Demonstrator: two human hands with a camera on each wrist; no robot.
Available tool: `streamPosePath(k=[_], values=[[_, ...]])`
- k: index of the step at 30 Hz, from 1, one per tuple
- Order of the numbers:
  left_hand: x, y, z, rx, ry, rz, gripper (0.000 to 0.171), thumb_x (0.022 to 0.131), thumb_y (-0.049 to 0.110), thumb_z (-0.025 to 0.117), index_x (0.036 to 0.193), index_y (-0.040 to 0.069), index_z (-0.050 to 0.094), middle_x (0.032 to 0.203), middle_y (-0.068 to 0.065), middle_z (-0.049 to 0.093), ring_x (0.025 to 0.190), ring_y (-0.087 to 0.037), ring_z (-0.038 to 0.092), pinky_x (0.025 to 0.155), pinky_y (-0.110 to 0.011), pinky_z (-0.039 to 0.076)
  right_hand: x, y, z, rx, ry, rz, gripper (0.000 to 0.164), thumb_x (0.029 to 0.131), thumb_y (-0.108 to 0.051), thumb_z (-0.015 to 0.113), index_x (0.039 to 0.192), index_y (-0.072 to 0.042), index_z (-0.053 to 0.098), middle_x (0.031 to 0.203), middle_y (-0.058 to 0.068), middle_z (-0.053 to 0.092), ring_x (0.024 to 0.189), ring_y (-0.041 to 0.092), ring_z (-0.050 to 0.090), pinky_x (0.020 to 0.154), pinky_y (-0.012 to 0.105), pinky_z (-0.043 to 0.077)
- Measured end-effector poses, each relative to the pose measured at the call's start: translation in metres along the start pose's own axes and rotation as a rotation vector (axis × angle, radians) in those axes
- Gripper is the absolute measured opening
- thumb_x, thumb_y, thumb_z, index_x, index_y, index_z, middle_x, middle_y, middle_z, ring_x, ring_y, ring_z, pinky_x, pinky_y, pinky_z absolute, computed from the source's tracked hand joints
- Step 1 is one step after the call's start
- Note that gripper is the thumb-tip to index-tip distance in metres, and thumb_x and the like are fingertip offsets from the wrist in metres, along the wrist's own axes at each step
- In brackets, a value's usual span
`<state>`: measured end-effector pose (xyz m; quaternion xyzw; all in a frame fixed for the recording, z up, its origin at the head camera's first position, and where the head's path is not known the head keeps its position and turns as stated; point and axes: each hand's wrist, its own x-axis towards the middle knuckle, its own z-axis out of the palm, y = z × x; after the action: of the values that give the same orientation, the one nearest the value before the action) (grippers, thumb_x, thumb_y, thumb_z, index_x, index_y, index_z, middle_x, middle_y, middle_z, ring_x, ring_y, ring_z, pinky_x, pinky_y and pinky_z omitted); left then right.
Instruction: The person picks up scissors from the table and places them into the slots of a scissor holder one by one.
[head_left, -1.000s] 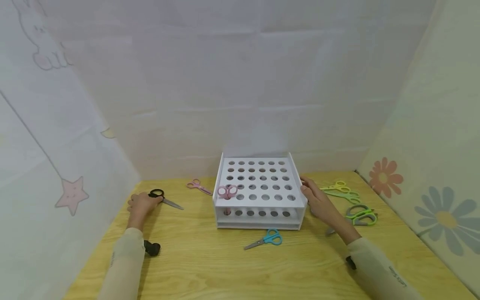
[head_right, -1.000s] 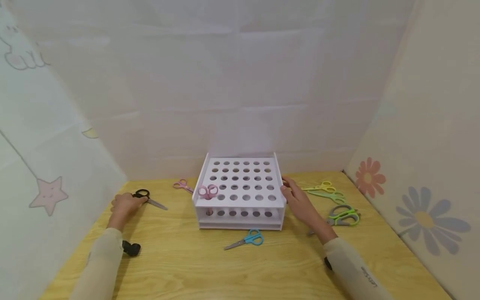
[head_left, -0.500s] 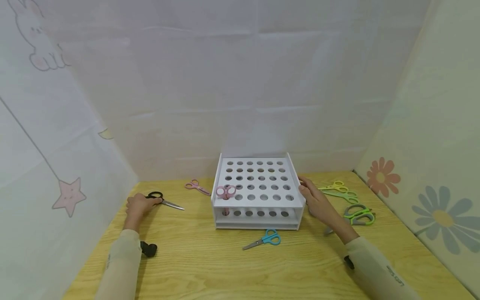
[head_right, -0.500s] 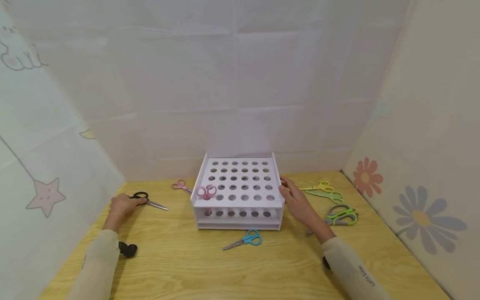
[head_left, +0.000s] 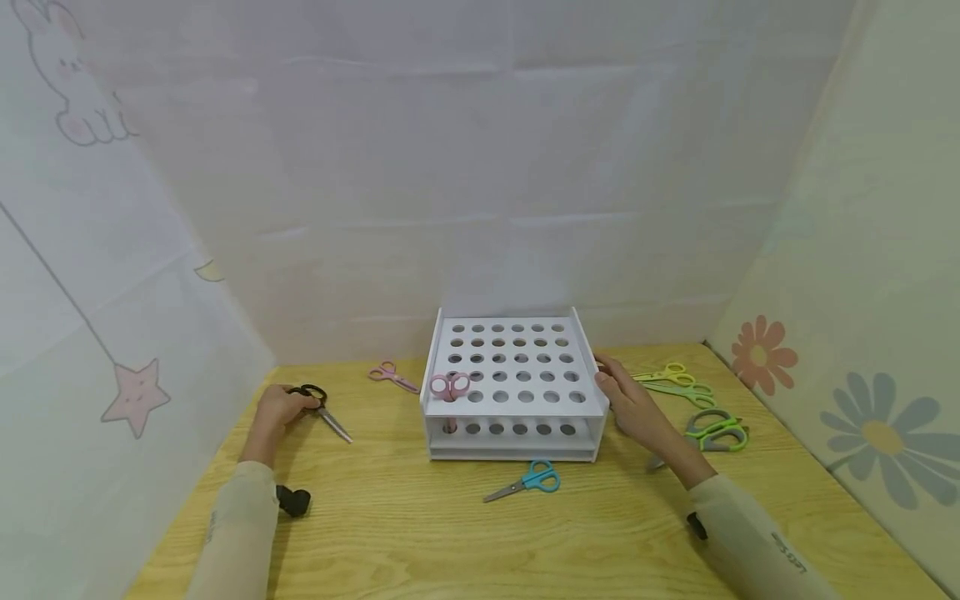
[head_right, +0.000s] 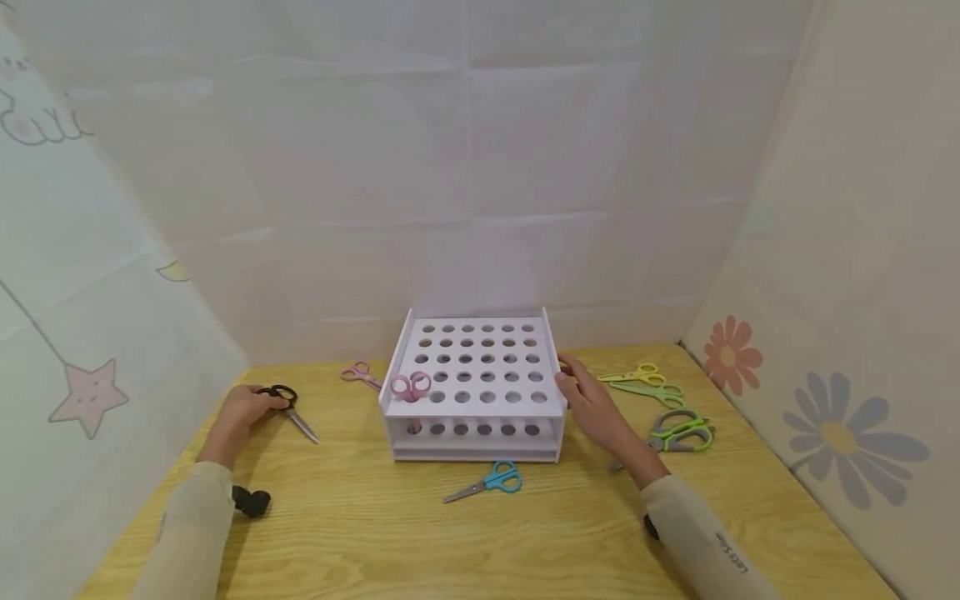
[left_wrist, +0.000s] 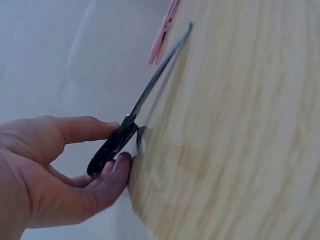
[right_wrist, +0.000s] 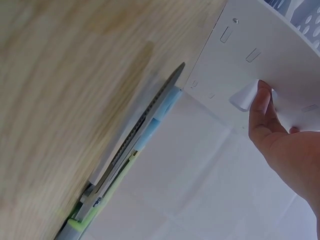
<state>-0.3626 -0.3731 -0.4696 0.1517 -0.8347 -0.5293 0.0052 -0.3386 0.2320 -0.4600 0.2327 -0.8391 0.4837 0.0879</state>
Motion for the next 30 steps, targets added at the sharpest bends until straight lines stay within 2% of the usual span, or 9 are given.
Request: streamPosePath(k=[3,5,7,15,23,25,30], values=[[0.001,0.005,0.0,-0.177,-0.041,-0.01,0.08,0.096,-0.003,0.063,0.157,-0.011,0.012,0.157,-0.036,0.023,0.132,-0.045,0.046,0.099,-0.041,0.05,0.0,0.0,0.0,-0.005,0.0,0.002,0.055,0.113,-0.03,0.031,0.161,-0.005,0.024,0.148,0.026,0.044,0.129,0.042,0.049,0.103,0.061,0.038],[0.001,0.009,0.001,-0.257,-0.058,-0.009,0.082,0.096,-0.008,0.06,0.159,-0.007,0.007,0.16,-0.034,0.017,0.137,-0.046,0.041,0.103,-0.043,0.046,0.0,-0.001,0.0,-0.004,-0.001,0.003,0.055,0.113,-0.03,0.031,0.161,-0.005,0.023,0.149,0.027,0.043,0.13,0.043,0.048,0.104,0.062,0.037],[0.002,0.012,0.002,-0.29,-0.061,-0.002,0.083,0.095,-0.01,0.06,0.16,-0.004,0.008,0.16,-0.032,0.019,0.136,-0.045,0.042,0.104,-0.044,0.045,0.0,-0.001,0.0,0.006,-0.004,0.008,0.055,0.113,-0.031,0.031,0.161,-0.006,0.023,0.15,0.026,0.041,0.132,0.043,0.046,0.106,0.062,0.035],[-0.001,0.023,0.003,-0.272,-0.045,0.114,0.08,0.096,-0.008,0.061,0.159,-0.004,0.013,0.147,-0.034,0.034,0.125,-0.043,0.054,0.101,-0.045,0.048,0.002,0.001,0.001,0.019,-0.007,0.023,0.054,0.113,-0.029,0.032,0.161,-0.005,0.023,0.149,0.028,0.042,0.132,0.045,0.045,0.106,0.062,0.035],[-0.009,0.039,0.006,-0.304,-0.024,0.197,0.071,0.097,-0.008,0.06,0.156,-0.003,0.022,0.136,-0.031,0.043,0.107,-0.027,0.064,0.095,-0.038,0.053,0.002,0.001,0.001,0.0,-0.008,0.023,0.055,0.113,-0.03,0.031,0.16,-0.005,0.024,0.146,0.029,0.045,0.129,0.045,0.048,0.104,0.062,0.036],[-0.009,0.044,0.006,-0.289,-0.028,0.224,0.069,0.097,-0.007,0.061,0.155,-0.002,0.025,0.134,-0.029,0.045,0.106,-0.026,0.064,0.092,-0.037,0.054,0.002,0.001,0.0,0.004,-0.007,0.028,0.055,0.113,-0.03,0.031,0.16,-0.004,0.024,0.146,0.029,0.045,0.128,0.045,0.048,0.104,0.063,0.036],[-0.014,0.059,0.008,-0.223,-0.042,0.29,0.064,0.098,-0.002,0.062,0.154,-0.002,0.03,0.135,-0.028,0.045,0.115,-0.034,0.06,0.092,-0.039,0.054,0.002,0.0,0.0,0.014,-0.007,0.027,0.056,0.112,-0.034,0.032,0.161,-0.008,0.024,0.148,0.027,0.044,0.13,0.044,0.047,0.105,0.062,0.036]])
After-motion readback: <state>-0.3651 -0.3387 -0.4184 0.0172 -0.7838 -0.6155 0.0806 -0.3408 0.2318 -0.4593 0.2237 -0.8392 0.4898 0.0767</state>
